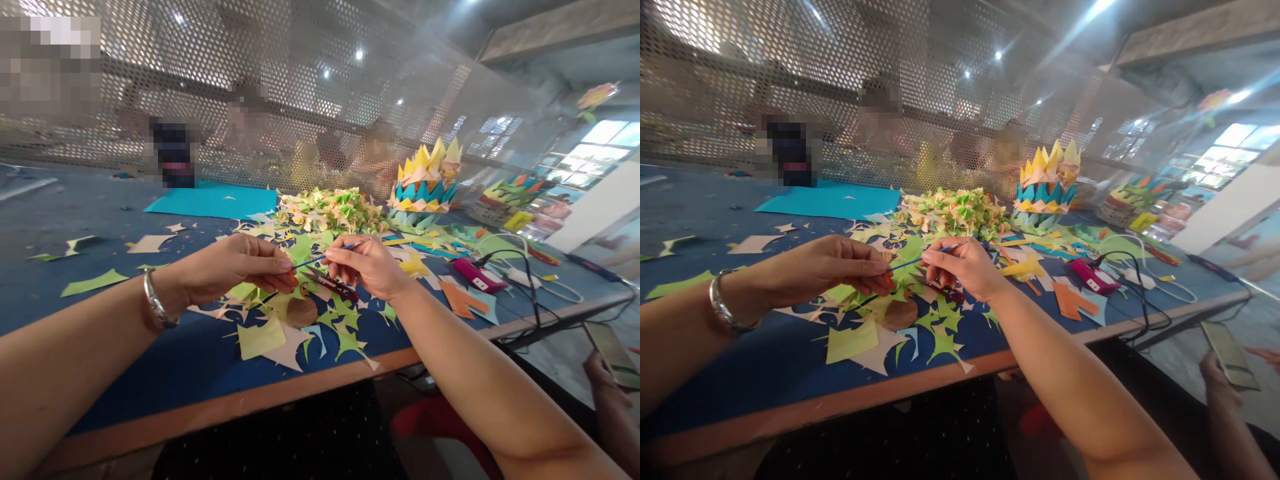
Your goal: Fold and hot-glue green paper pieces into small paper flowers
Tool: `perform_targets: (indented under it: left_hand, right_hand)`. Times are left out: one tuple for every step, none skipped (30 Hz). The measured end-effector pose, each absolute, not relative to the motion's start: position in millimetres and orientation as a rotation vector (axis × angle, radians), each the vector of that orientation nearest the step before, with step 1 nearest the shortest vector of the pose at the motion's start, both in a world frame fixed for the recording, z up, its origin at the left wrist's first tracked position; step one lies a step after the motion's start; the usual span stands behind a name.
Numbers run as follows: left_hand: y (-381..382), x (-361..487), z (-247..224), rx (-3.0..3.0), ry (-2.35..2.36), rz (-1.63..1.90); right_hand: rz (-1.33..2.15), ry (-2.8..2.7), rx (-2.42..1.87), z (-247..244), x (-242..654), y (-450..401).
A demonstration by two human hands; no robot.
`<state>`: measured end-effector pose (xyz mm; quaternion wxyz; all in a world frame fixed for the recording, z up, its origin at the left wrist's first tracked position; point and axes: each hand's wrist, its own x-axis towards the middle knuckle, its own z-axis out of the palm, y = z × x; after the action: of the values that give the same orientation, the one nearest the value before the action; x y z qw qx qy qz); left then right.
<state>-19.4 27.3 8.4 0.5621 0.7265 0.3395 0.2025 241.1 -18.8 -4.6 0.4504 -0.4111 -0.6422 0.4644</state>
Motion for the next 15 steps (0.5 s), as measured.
perform_targets:
  left_hand:
    - [27.6,-19.4,8.3,1.702,0.797,0.477]
    - [27.8,-19.3,8.1,1.689,0.793,0.478]
    - [27.9,-19.2,7.8,1.673,0.789,0.478]
    - [28.1,-19.2,7.5,1.658,0.785,0.478]
    - [28.1,-19.3,7.2,1.644,0.781,0.479]
    - [28.2,-19.6,7.0,1.631,0.778,0.480]
    - [28.3,-20.0,6.8,1.617,0.776,0.483]
    - [28.4,-20.4,6.6,1.601,0.774,0.483]
    - [28.7,-20.9,6.4,1.582,0.774,0.483]
    - [29.1,-21.4,6.2,1.564,0.773,0.478]
    - [29.6,-21.8,6.0,1.547,0.770,0.471]
    - [30.1,-22.0,5.7,1.535,0.764,0.464]
    - [30.6,-22.0,5.6,1.529,0.758,0.457]
    - [30.9,-21.9,5.5,1.529,0.752,0.452]
    - [31.1,-21.6,5.6,1.535,0.748,0.449]
  right_hand:
    - [1.144,-1.590,-1.026,-4.6,241.3,-18.9]
    - [1.141,-1.594,-1.035,-4.6,241.6,-18.9]
    - [1.138,-1.597,-1.042,-4.6,241.8,-18.9]
    - [1.135,-1.599,-1.044,-4.6,242.0,-18.9]
    - [1.133,-1.600,-1.043,-4.7,242.2,-18.9]
    - [1.131,-1.600,-1.040,-4.7,242.3,-18.8]
    - [1.127,-1.600,-1.037,-4.8,242.4,-18.8]
    - [1.124,-1.600,-1.033,-4.8,242.4,-18.8]
    - [1.122,-1.601,-1.029,-4.9,242.3,-18.9]
    - [1.121,-1.601,-1.022,-4.9,242.1,-18.9]
    - [1.122,-1.603,-1.016,-5.0,241.9,-19.1]
    - [1.123,-1.605,-1.010,-5.0,241.8,-19.2]
    - [1.125,-1.606,-1.007,-4.9,241.6,-19.3]
    - [1.127,-1.608,-1.008,-4.7,241.5,-19.5]
    - [1.128,-1.609,-1.013,-4.5,241.5,-19.6]
